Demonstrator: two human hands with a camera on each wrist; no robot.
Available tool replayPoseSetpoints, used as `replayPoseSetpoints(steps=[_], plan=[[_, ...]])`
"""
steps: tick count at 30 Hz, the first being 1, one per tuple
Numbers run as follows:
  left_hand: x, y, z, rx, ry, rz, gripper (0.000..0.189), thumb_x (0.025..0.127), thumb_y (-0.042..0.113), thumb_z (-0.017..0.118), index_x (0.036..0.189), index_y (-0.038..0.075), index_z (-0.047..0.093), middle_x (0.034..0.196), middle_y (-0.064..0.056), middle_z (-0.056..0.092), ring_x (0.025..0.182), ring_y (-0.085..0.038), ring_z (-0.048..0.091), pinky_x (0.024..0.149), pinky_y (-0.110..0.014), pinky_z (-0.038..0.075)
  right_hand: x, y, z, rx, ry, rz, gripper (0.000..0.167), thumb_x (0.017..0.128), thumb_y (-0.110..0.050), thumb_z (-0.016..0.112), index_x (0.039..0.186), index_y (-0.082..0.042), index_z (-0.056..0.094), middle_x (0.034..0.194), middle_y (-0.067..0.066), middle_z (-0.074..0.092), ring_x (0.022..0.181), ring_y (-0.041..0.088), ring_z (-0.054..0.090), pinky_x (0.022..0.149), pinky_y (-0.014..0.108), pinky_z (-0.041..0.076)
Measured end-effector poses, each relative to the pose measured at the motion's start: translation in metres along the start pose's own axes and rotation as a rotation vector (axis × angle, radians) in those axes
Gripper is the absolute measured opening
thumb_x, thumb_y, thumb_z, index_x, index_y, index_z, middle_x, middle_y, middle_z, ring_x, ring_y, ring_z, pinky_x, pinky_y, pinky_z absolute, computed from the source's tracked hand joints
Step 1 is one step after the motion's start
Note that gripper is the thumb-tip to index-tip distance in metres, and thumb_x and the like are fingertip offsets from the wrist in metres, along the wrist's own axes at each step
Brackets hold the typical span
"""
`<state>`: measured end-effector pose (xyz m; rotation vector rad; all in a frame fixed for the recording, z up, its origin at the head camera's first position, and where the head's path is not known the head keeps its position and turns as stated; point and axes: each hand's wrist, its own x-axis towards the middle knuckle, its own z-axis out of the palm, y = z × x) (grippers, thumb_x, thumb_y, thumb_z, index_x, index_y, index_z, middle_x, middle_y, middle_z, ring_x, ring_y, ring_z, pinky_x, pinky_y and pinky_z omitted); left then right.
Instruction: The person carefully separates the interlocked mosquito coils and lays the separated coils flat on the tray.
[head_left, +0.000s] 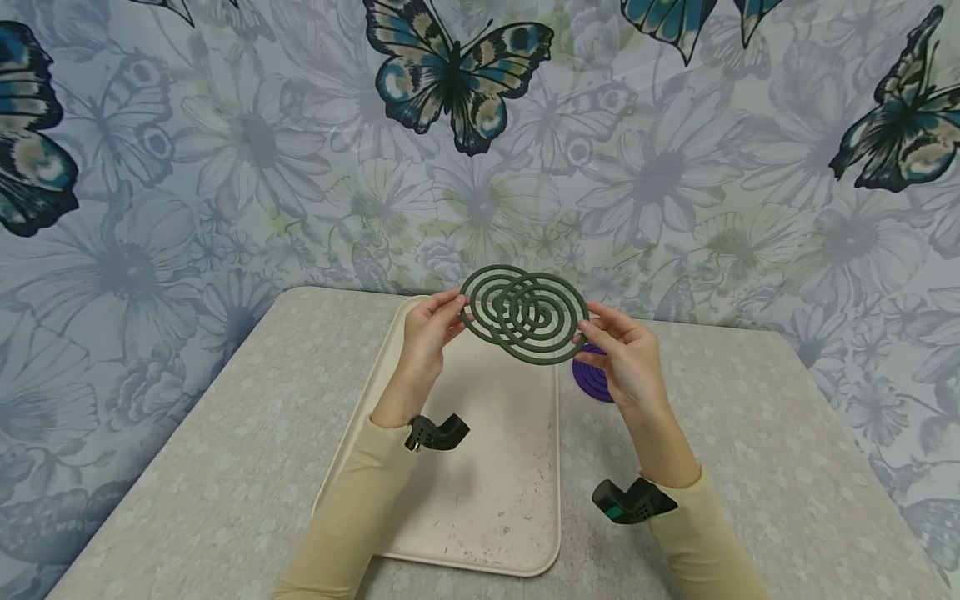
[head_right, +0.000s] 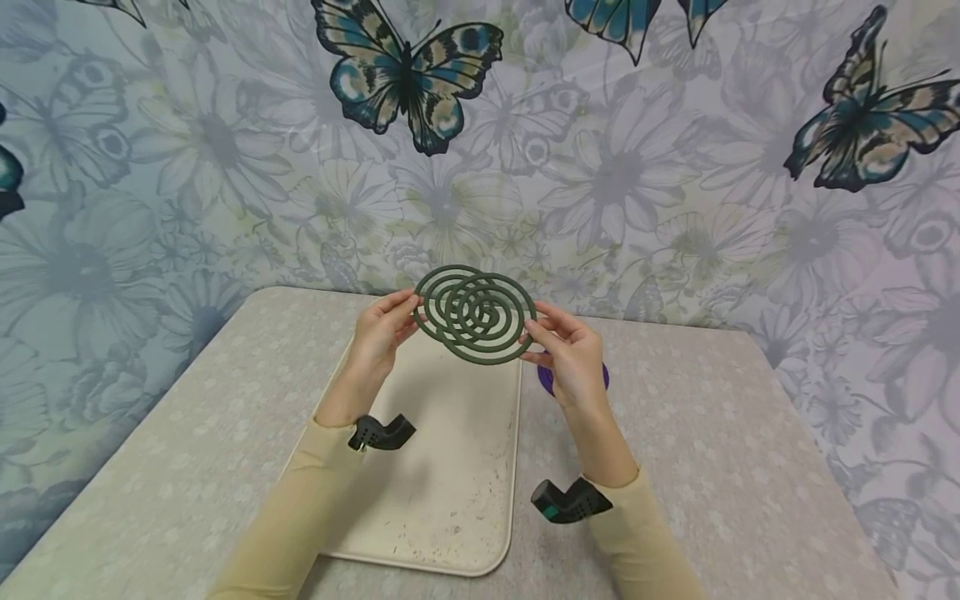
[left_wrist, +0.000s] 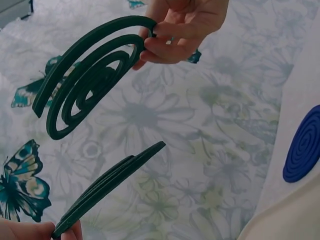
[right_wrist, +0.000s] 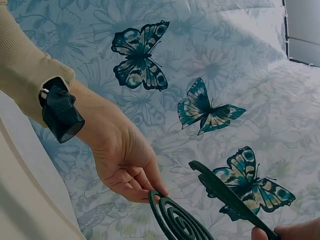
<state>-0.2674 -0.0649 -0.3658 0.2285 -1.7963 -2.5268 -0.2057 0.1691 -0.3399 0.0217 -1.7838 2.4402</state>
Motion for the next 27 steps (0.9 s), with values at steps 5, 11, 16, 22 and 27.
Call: replayPoseSetpoints(steps=[5,11,16,22,27], plan=[[0.016,-0.008,-0.011,-0.002,0.047,-0.026,0.033,0.093,0.008,0.06,0.124,-0.003,0.058,0.076,0.012,0.065,0.06,-0.001,0.062,0.062,-0.01,0.052,0.005,0.003,-0.002,0.005,0.005,0.018,0.025,0.09,0.002,0.061,0.097,-0.02,0.071,0.074,-0.004,0.064,0.065,0.009,0.065,0.055,0.021,0.056],[0.036,-0.023,-0.029,0.012,0.102,-0.071,0.033,0.093,0.009,0.061,0.124,-0.002,0.059,0.077,0.012,0.065,0.06,-0.002,0.061,0.062,-0.01,0.051,0.01,0.008,-0.005,-0.009,0.027,0.042,0.026,0.09,0.002,0.06,0.095,-0.021,0.071,0.072,-0.005,0.064,0.065,0.009,0.064,0.055,0.022,0.056],[0.05,-0.034,-0.041,0.001,0.14,-0.092,0.033,0.093,0.009,0.06,0.124,-0.003,0.058,0.077,0.011,0.063,0.059,-0.001,0.059,0.059,-0.009,0.05,0.014,0.013,-0.006,-0.003,0.037,0.059,0.025,0.09,0.002,0.061,0.098,-0.019,0.069,0.071,-0.005,0.064,0.064,0.009,0.065,0.055,0.021,0.056],[0.061,-0.048,-0.052,-0.016,0.157,-0.114,0.032,0.093,0.008,0.059,0.122,-0.005,0.057,0.077,0.008,0.063,0.058,-0.002,0.06,0.057,-0.008,0.048,0.018,0.019,-0.006,-0.004,0.048,0.072,0.024,0.09,0.003,0.06,0.099,-0.017,0.07,0.07,-0.004,0.064,0.063,0.008,0.065,0.054,0.021,0.056],[0.067,-0.058,-0.061,0.009,0.173,-0.14,0.032,0.093,0.008,0.06,0.123,-0.004,0.058,0.08,0.007,0.062,0.059,-0.001,0.06,0.057,-0.008,0.048,0.021,0.024,-0.004,0.005,0.061,0.077,0.025,0.089,0.006,0.059,0.098,-0.015,0.07,0.07,-0.004,0.065,0.062,0.009,0.066,0.054,0.021,0.057]])
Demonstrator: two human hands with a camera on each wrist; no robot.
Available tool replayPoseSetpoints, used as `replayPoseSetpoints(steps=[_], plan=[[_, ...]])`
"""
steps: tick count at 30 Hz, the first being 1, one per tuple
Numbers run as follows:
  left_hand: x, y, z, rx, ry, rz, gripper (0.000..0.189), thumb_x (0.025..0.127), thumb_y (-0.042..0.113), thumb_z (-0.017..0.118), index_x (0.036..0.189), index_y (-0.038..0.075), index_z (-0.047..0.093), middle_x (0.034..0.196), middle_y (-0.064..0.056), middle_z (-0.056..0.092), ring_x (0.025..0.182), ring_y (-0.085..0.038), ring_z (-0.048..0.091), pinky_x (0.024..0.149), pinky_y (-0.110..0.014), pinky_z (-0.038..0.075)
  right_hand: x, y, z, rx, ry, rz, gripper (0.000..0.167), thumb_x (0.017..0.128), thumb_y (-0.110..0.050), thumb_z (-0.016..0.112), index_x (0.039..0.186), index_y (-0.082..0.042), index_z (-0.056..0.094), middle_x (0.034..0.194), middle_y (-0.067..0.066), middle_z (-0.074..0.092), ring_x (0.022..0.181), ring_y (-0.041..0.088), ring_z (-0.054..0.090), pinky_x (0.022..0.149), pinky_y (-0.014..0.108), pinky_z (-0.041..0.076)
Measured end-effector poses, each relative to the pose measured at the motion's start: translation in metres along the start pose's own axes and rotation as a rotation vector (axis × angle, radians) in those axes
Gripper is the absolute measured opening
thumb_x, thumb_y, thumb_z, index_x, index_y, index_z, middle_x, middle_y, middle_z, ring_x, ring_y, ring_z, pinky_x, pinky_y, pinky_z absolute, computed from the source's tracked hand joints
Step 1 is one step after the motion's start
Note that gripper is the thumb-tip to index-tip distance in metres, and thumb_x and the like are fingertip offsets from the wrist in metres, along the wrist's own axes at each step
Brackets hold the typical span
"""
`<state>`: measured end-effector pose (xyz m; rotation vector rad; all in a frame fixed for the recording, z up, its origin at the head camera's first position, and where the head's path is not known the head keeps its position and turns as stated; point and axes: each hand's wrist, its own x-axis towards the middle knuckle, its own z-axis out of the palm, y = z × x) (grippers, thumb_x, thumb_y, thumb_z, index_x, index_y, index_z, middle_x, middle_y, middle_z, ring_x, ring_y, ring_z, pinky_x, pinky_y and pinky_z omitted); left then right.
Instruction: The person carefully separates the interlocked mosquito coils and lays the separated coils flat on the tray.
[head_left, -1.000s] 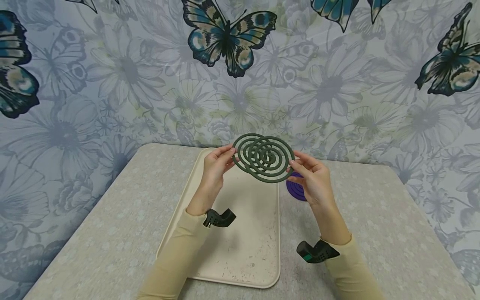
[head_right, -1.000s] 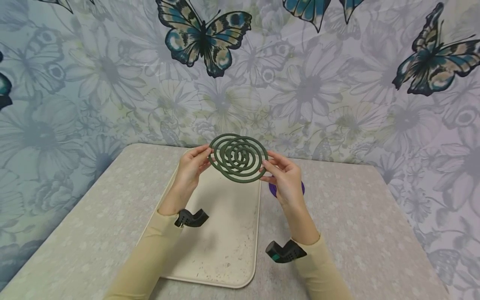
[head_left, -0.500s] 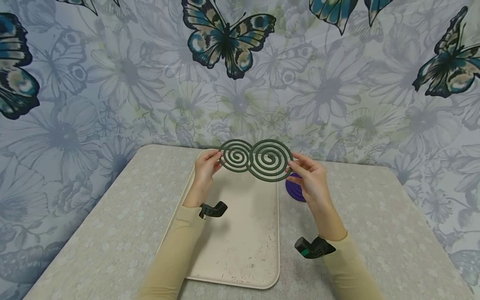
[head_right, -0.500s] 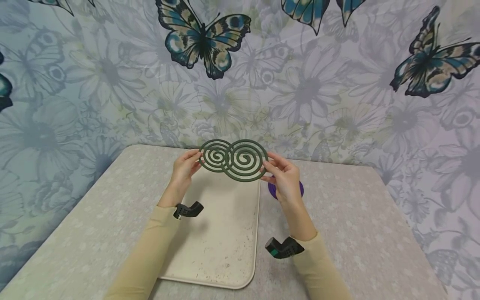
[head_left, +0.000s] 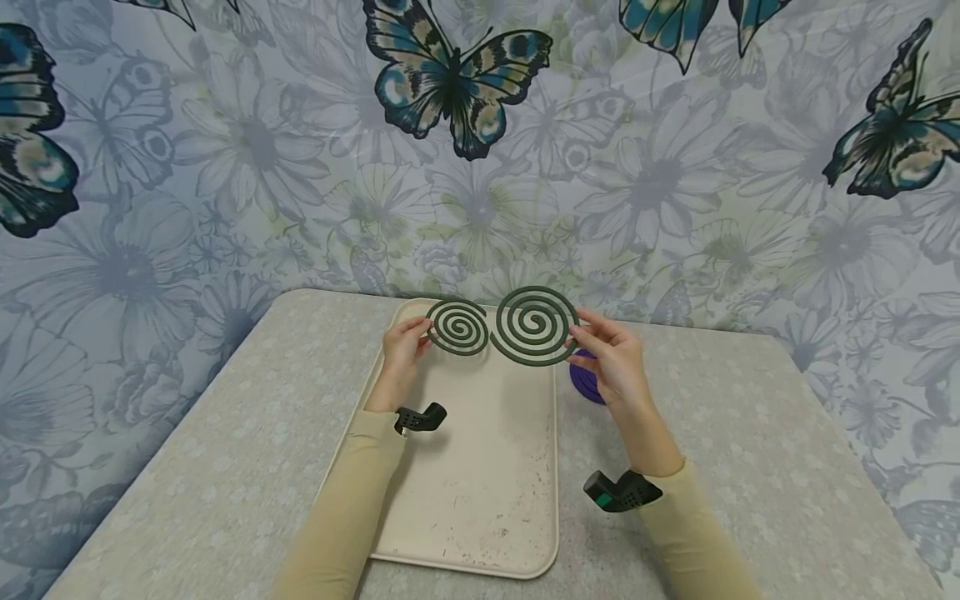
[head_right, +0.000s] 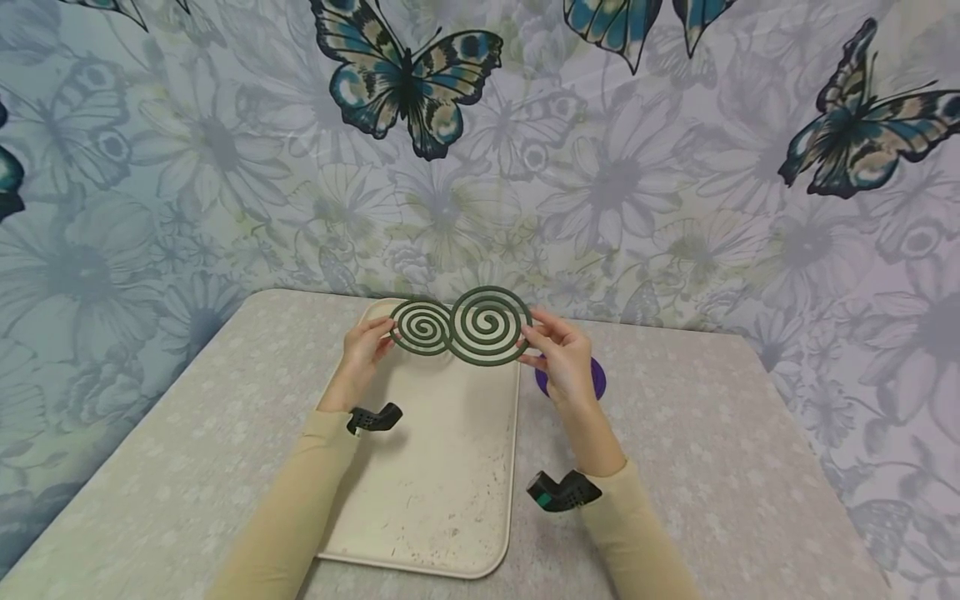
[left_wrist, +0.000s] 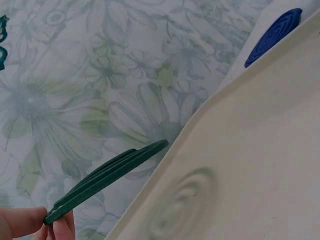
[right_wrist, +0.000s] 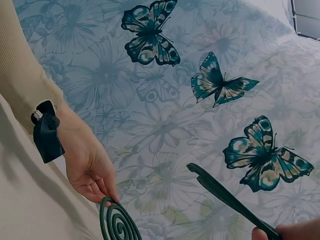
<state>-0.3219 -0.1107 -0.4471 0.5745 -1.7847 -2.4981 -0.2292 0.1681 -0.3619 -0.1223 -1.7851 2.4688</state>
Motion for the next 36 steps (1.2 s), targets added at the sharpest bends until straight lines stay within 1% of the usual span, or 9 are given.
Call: replayPoseSetpoints(steps=[7,12,15,21,27,29,32,34,36], plan=[[0.008,-0.005,-0.006,0.03,0.027,-0.018,0.032,0.092,0.008,0.06,0.122,-0.004,0.058,0.073,0.01,0.062,0.057,0.0,0.059,0.056,-0.008,0.047,0.007,0.006,-0.001,-0.021,0.022,0.038,0.029,0.089,0.004,0.06,0.117,-0.004,0.065,0.071,-0.004,0.063,0.063,0.009,0.066,0.057,0.023,0.058],[0.008,-0.006,-0.01,0.058,0.037,-0.016,0.032,0.093,0.01,0.06,0.122,-0.003,0.058,0.083,0.005,0.06,0.062,-0.001,0.058,0.058,-0.009,0.047,0.015,0.017,-0.002,-0.031,0.029,0.049,0.028,0.089,0.004,0.061,0.116,-0.002,0.065,0.069,-0.004,0.064,0.062,0.009,0.066,0.056,0.022,0.057],[0.006,-0.007,-0.012,0.076,0.051,-0.007,0.032,0.093,0.009,0.059,0.122,-0.004,0.058,0.087,0.004,0.059,0.064,-0.002,0.057,0.061,-0.01,0.048,0.018,0.024,-0.002,-0.045,0.024,0.058,0.031,0.089,0.004,0.061,0.12,0.002,0.062,0.069,-0.004,0.064,0.062,0.009,0.065,0.056,0.021,0.057],[0.006,-0.01,-0.015,0.078,0.121,0.006,0.031,0.092,0.007,0.059,0.119,-0.006,0.06,0.084,0.003,0.057,0.064,-0.003,0.053,0.063,-0.013,0.048,0.021,0.036,-0.001,-0.059,0.016,0.095,0.04,0.089,0.004,0.06,0.129,0.005,0.054,0.069,-0.005,0.064,0.062,0.007,0.065,0.056,0.02,0.057],[0.01,-0.012,-0.019,0.098,0.181,0.058,0.031,0.091,0.009,0.057,0.116,-0.01,0.062,0.083,0.002,0.054,0.074,-0.007,0.051,0.073,-0.019,0.046,0.025,0.052,0.004,-0.09,-0.001,0.122,0.043,0.091,0.003,0.058,0.133,0.005,0.05,0.07,-0.007,0.063,0.062,0.005,0.065,0.057,0.017,0.056],[0.01,-0.012,-0.019,0.115,0.201,0.078,0.032,0.091,0.009,0.055,0.116,-0.01,0.062,0.087,-0.003,0.055,0.079,-0.01,0.051,0.074,-0.02,0.045,0.027,0.059,0.007,-0.115,-0.007,0.143,0.043,0.091,0.002,0.058,0.133,0.004,0.05,0.071,-0.007,0.062,0.063,0.005,0.065,0.058,0.017,0.056],[0.01,-0.012,-0.019,0.146,0.222,0.096,0.033,0.092,0.01,0.054,0.117,-0.009,0.063,0.103,-0.011,0.059,0.089,-0.015,0.051,0.077,-0.022,0.043,0.029,0.069,0.012,-0.149,-0.005,0.164,0.042,0.091,0.002,0.059,0.133,0.003,0.052,0.071,-0.007,0.062,0.064,0.005,0.065,0.058,0.017,0.056],[0.01,-0.012,-0.019,0.163,0.226,0.106,0.034,0.092,0.01,0.053,0.118,-0.008,0.063,0.115,-0.016,0.059,0.097,-0.018,0.051,0.082,-0.025,0.043,0.031,0.075,0.015,-0.156,0.001,0.164,0.042,0.091,0.002,0.059,0.132,0.002,0.053,0.071,-0.007,0.061,0.064,0.005,0.064,0.057,0.017,0.056],[0.01,-0.012,-0.02,0.176,0.227,0.113,0.034,0.092,0.011,0.053,0.119,-0.007,0.063,0.122,-0.019,0.059,0.105,-0.022,0.052,0.089,-0.029,0.045,0.033,0.08,0.018,-0.149,0.012,0.161,0.041,0.09,0.002,0.06,0.131,0.002,0.054,0.07,-0.007,0.061,0.063,0.005,0.064,0.055,0.017,0.055]])
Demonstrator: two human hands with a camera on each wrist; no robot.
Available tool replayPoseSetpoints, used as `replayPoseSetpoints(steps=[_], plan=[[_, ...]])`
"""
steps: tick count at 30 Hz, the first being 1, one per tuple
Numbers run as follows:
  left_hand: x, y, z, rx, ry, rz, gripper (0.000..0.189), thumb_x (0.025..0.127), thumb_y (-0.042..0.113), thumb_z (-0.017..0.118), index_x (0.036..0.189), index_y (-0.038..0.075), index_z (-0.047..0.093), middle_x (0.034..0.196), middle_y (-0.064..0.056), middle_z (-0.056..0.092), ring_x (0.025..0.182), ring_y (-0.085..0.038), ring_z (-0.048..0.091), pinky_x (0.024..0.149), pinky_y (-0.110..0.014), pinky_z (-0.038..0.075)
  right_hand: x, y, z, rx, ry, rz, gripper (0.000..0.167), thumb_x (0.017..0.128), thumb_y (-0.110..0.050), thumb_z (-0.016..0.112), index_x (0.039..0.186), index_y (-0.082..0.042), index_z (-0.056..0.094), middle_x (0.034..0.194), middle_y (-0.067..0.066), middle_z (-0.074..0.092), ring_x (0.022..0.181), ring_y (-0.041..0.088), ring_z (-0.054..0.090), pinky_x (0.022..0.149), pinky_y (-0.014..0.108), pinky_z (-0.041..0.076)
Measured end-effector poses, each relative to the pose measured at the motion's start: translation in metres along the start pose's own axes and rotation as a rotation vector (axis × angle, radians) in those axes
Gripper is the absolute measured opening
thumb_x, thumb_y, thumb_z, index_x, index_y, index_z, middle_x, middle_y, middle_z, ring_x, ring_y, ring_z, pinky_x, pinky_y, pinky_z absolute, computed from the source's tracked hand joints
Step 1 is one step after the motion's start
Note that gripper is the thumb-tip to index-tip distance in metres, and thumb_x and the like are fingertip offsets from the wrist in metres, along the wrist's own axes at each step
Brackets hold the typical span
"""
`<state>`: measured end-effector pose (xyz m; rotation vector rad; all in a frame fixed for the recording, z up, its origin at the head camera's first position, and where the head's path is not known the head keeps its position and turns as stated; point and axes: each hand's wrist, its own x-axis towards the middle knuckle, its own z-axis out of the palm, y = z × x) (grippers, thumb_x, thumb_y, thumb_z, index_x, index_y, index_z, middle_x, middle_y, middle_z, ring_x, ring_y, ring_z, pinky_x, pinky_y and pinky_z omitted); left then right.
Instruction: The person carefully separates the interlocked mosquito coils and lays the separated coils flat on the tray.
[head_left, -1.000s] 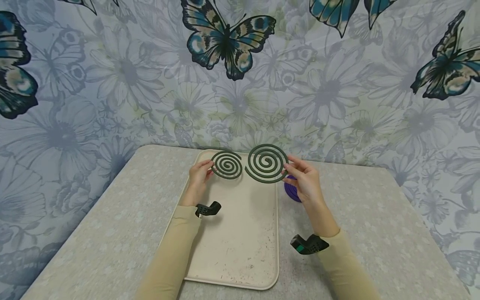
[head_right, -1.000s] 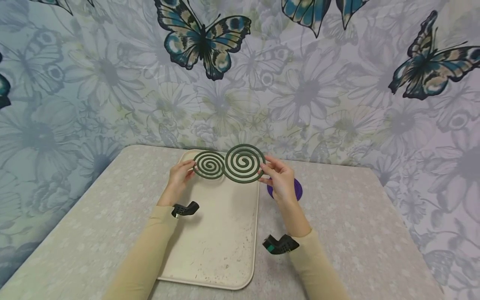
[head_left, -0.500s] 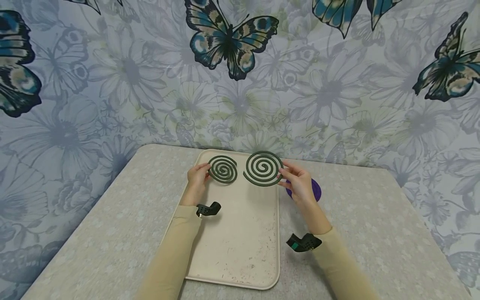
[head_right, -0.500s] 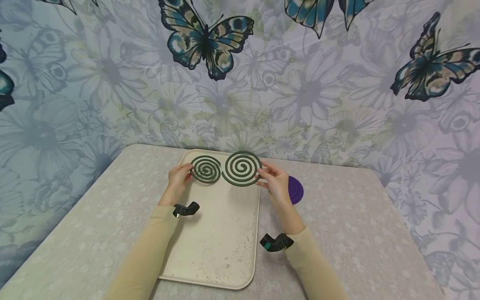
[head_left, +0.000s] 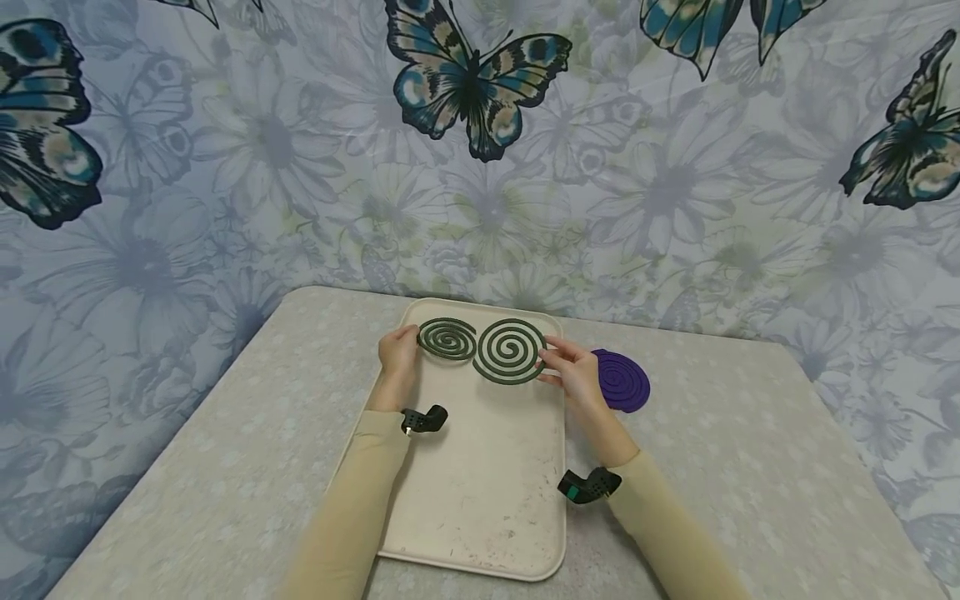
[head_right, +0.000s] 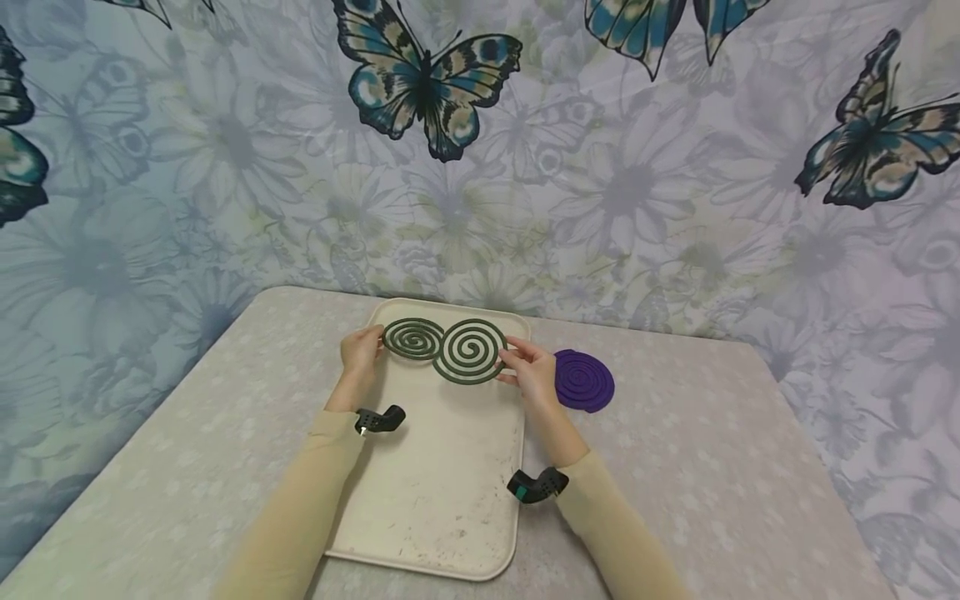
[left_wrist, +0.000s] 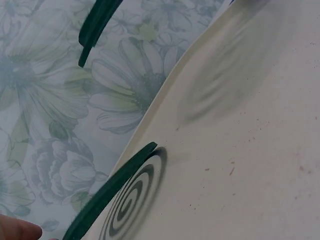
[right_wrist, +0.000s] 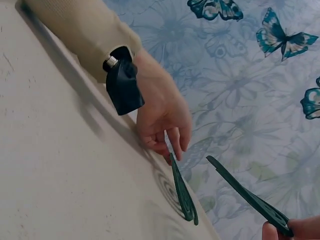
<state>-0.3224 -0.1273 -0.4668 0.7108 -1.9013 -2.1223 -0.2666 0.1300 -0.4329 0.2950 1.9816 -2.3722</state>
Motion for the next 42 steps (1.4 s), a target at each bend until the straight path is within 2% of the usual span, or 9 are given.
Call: replayPoseSetpoints(steps=[4,7,12,16,26,29,34,37,42], plan=[[-0.001,-0.001,-0.001,0.022,0.002,0.024,0.034,0.093,0.012,0.053,0.12,-0.006,0.063,0.127,-0.021,0.059,0.123,-0.028,0.052,0.104,-0.034,0.043,0.01,0.006,0.001,0.013,0.021,0.006,0.041,0.09,0.002,0.06,0.131,0.002,0.054,0.07,-0.006,0.061,0.063,0.005,0.064,0.054,0.016,0.055],[-0.003,-0.001,-0.002,0.036,-0.006,0.039,0.034,0.094,0.013,0.052,0.121,-0.004,0.062,0.129,-0.019,0.059,0.13,-0.029,0.049,0.109,-0.036,0.04,0.018,0.009,0.001,0.011,0.044,0.028,0.041,0.09,0.002,0.06,0.131,0.001,0.055,0.071,-0.006,0.061,0.063,0.005,0.063,0.054,0.016,0.054],[-0.006,-0.001,-0.001,0.012,-0.018,0.053,0.033,0.095,0.012,0.05,0.12,-0.005,0.063,0.124,-0.022,0.06,0.112,-0.031,0.056,0.097,-0.037,0.046,0.031,0.013,-0.001,0.003,0.065,0.051,0.041,0.09,0.002,0.06,0.131,0.001,0.055,0.073,-0.007,0.061,0.063,0.005,0.064,0.054,0.015,0.054],[-0.007,0.0,0.002,-0.012,0.008,0.068,0.031,0.094,0.009,0.05,0.116,-0.008,0.064,0.118,-0.024,0.061,0.095,-0.029,0.056,0.087,-0.035,0.047,0.038,0.018,-0.002,0.006,0.072,0.05,0.041,0.089,0.003,0.06,0.13,0.003,0.054,0.072,-0.006,0.06,0.061,0.005,0.064,0.054,0.015,0.054],[-0.004,0.0,0.005,-0.048,0.01,0.076,0.027,0.093,0.006,0.052,0.111,-0.01,0.065,0.101,-0.019,0.064,0.075,-0.015,0.056,0.075,-0.026,0.047,0.052,0.028,-0.001,0.018,0.075,0.07,0.041,0.089,0.006,0.059,0.13,0.008,0.052,0.067,-0.007,0.061,0.054,0.004,0.062,0.051,0.018,0.054],[-0.004,0.0,0.007,-0.071,-0.001,0.074,0.027,0.093,0.005,0.053,0.111,-0.011,0.064,0.101,-0.021,0.064,0.08,-0.017,0.058,0.079,-0.027,0.048,0.054,0.03,0.0,0.008,0.07,0.07,0.041,0.089,0.007,0.058,0.129,0.01,0.052,0.07,-0.006,0.059,0.053,0.004,0.061,0.05,0.017,0.053],[-0.006,0.0,0.008,-0.079,-0.031,0.081,0.028,0.093,0.005,0.052,0.113,-0.011,0.063,0.111,-0.027,0.061,0.095,-0.029,0.058,0.093,-0.038,0.048,0.055,0.031,0.003,-0.064,0.063,0.073,0.04,0.088,0.005,0.06,0.127,0.01,0.054,0.074,-0.005,0.056,0.055,0.003,0.06,0.053,0.016,0.054],[-0.008,0.001,0.008,-0.07,-0.065,0.093,0.029,0.095,0.007,0.051,0.115,-0.01,0.062,0.115,-0.028,0.06,0.099,-0.032,0.057,0.096,-0.041,0.047,0.052,0.028,0.003,-0.119,0.061,0.075,0.04,0.088,0.002,0.062,0.127,0.008,0.055,0.074,-0.005,0.061,0.058,0.003,0.061,0.057,0.016,0.055],[-0.009,0.0,0.011,-0.058,-0.102,0.11,0.03,0.095,0.007,0.05,0.117,-0.01,0.062,0.119,-0.029,0.058,0.108,-0.039,0.054,0.098,-0.043,0.046,0.045,0.023,0.001,-0.189,0.104,0.044,0.039,0.087,0.0,0.061,0.125,0.008,0.057,0.08,0.006,0.07,0.06,0.005,0.065,0.063,0.02,0.056]])
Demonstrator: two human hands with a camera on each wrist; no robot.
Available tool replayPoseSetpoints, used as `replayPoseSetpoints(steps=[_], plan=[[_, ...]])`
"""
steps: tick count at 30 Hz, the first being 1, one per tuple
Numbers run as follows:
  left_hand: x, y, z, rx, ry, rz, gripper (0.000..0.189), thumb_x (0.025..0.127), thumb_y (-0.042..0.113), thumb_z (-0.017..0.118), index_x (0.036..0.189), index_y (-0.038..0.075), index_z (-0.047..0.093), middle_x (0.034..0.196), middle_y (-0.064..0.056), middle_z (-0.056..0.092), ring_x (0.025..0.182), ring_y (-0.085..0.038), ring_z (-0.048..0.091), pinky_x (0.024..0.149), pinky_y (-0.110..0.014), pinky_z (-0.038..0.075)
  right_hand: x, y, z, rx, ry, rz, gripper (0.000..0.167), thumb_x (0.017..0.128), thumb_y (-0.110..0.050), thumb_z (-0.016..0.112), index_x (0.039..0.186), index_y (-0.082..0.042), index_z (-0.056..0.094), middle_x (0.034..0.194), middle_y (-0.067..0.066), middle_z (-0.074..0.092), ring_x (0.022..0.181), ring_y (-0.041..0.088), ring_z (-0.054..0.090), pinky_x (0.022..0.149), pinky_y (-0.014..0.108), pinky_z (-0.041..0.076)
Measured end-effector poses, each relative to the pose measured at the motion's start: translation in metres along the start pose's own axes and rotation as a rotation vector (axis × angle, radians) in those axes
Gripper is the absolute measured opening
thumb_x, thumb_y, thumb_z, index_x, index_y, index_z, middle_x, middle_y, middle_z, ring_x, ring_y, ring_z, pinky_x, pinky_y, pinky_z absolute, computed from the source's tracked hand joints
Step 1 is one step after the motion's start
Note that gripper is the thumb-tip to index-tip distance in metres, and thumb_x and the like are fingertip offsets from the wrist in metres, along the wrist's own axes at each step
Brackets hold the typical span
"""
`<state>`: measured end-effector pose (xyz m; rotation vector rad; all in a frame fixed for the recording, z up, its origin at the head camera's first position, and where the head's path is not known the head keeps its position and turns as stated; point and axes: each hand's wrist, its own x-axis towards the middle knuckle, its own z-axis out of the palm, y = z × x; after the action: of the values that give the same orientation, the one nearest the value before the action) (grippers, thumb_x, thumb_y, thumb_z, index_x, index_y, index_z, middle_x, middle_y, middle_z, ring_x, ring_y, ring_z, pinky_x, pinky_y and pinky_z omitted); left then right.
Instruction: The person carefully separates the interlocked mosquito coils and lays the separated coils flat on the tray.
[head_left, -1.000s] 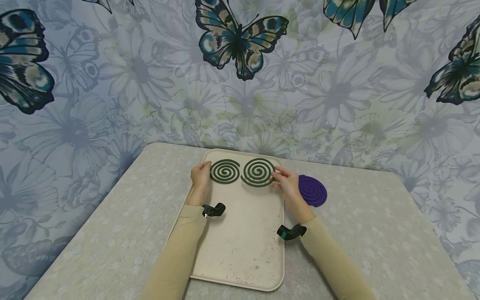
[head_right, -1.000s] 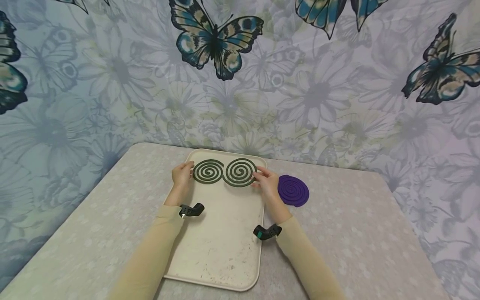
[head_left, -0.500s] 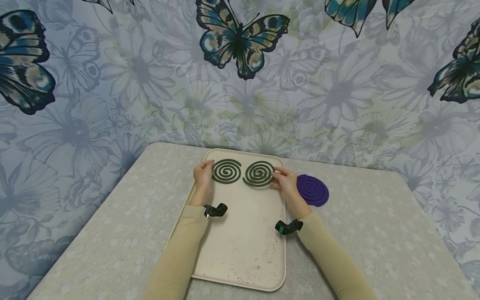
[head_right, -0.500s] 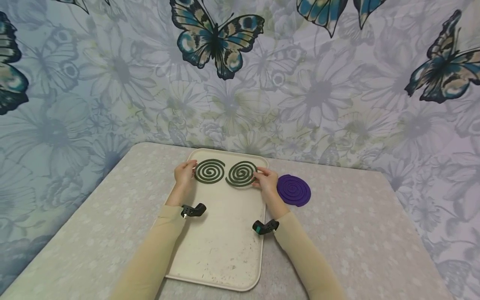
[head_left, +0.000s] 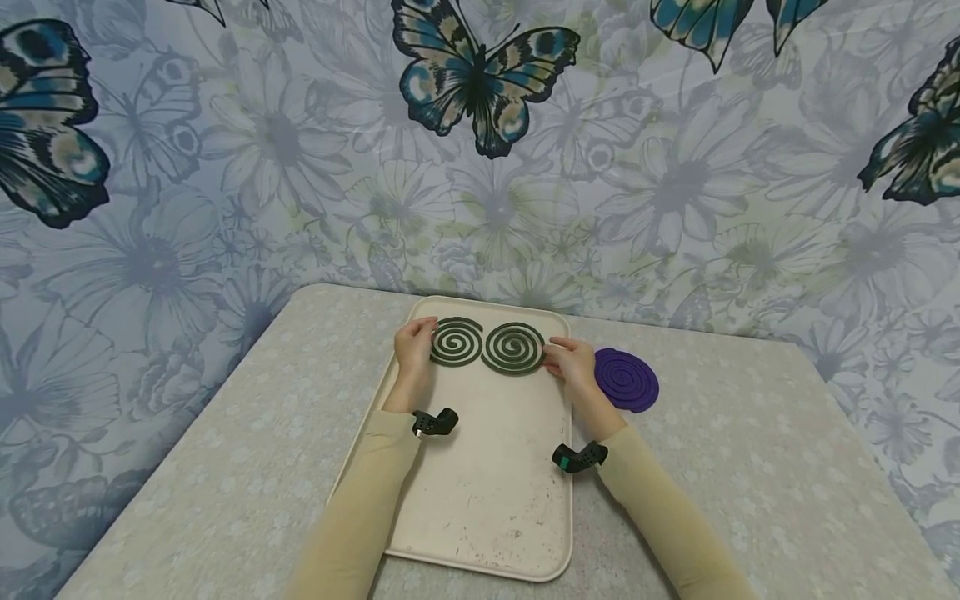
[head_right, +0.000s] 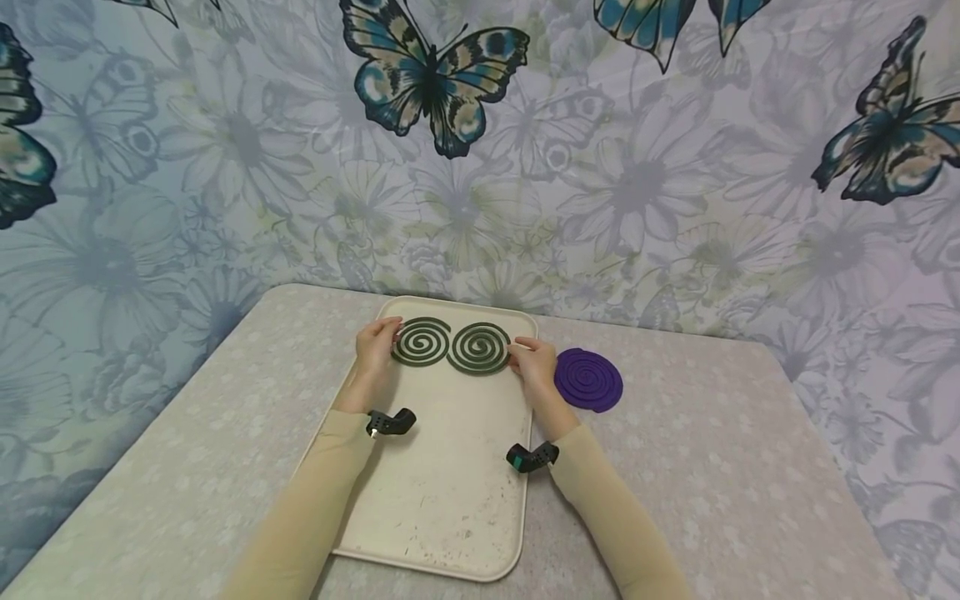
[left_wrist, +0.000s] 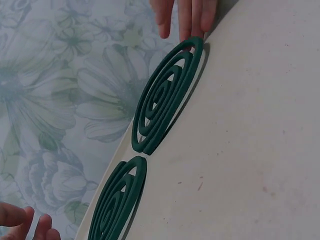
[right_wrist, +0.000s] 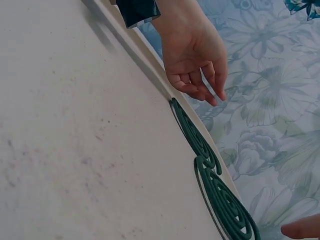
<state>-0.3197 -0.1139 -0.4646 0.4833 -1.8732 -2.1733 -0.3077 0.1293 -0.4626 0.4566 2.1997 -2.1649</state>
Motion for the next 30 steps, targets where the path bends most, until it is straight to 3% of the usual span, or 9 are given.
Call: replayPoseSetpoints(steps=[4,9,12,17,22,26,30], plan=[[-0.002,-0.003,0.007,0.055,-0.009,0.009,0.029,0.095,0.009,0.051,0.117,-0.007,0.062,0.115,-0.025,0.061,0.105,-0.037,0.055,0.093,-0.04,0.047,-0.005,-0.008,-0.009,-0.038,0.033,-0.032,0.039,0.087,-0.001,0.061,0.124,0.009,0.058,0.084,0.006,0.069,0.061,0.005,0.065,0.069,0.023,0.058],[-0.012,-0.005,0.02,0.088,-0.047,0.033,0.03,0.095,0.01,0.052,0.12,-0.004,0.06,0.113,-0.021,0.061,0.103,-0.039,0.056,0.091,-0.043,0.048,-0.011,-0.017,-0.027,-0.035,0.002,-0.055,0.038,0.091,-0.006,0.059,0.126,0.008,0.056,0.092,0.006,0.07,0.066,0.004,0.066,0.072,0.021,0.057],[-0.022,-0.006,0.034,0.069,-0.087,0.048,0.029,0.095,0.007,0.052,0.119,-0.007,0.06,0.114,-0.025,0.061,0.102,-0.041,0.056,0.091,-0.044,0.049,-0.012,-0.019,-0.04,-0.03,-0.009,-0.064,0.039,0.093,-0.01,0.058,0.129,0.007,0.054,0.089,0.0,0.071,0.068,0.002,0.067,0.072,0.018,0.056],[-0.042,-0.008,0.063,0.088,-0.145,0.066,0.026,0.093,0.006,0.054,0.115,-0.008,0.062,0.107,-0.023,0.065,0.093,-0.037,0.061,0.08,-0.035,0.053,-0.011,-0.017,-0.059,-0.001,0.049,-0.104,0.036,0.098,-0.015,0.053,0.125,0.008,0.057,0.08,-0.009,0.07,0.071,0.002,0.068,0.07,0.016,0.056],[-0.066,-0.011,0.094,0.035,-0.263,0.03,0.032,0.097,0.015,0.051,0.118,-0.008,0.058,0.108,-0.027,0.064,0.088,-0.032,0.063,0.086,-0.042,0.052,-0.01,-0.01,-0.079,0.037,0.142,-0.173,0.027,0.093,-0.009,0.06,0.111,0.011,0.066,0.069,-0.015,0.069,0.069,0.003,0.068,0.069,0.018,0.057],[-0.082,-0.014,0.115,0.034,-0.319,-0.009,0.033,0.097,0.02,0.051,0.117,-0.004,0.059,0.102,-0.021,0.067,0.079,-0.018,0.063,0.087,-0.04,0.054,-0.01,-0.007,-0.094,0.081,0.198,-0.184,0.009,0.088,-0.007,0.066,0.087,-0.002,0.074,0.065,-0.013,0.069,0.067,0.006,0.068,0.069,0.021,0.058],[-0.095,-0.017,0.134,0.071,-0.363,-0.035,0.03,0.096,0.019,0.052,0.115,-0.002,0.061,0.102,-0.02,0.069,0.081,-0.02,0.066,0.083,-0.032,0.056,-0.011,-0.004,-0.109,0.083,0.222,-0.181,0.018,0.089,-0.01,0.066,0.073,-0.014,0.071,0.065,-0.015,0.068,0.067,0.004,0.066,0.071,0.021,0.058]])
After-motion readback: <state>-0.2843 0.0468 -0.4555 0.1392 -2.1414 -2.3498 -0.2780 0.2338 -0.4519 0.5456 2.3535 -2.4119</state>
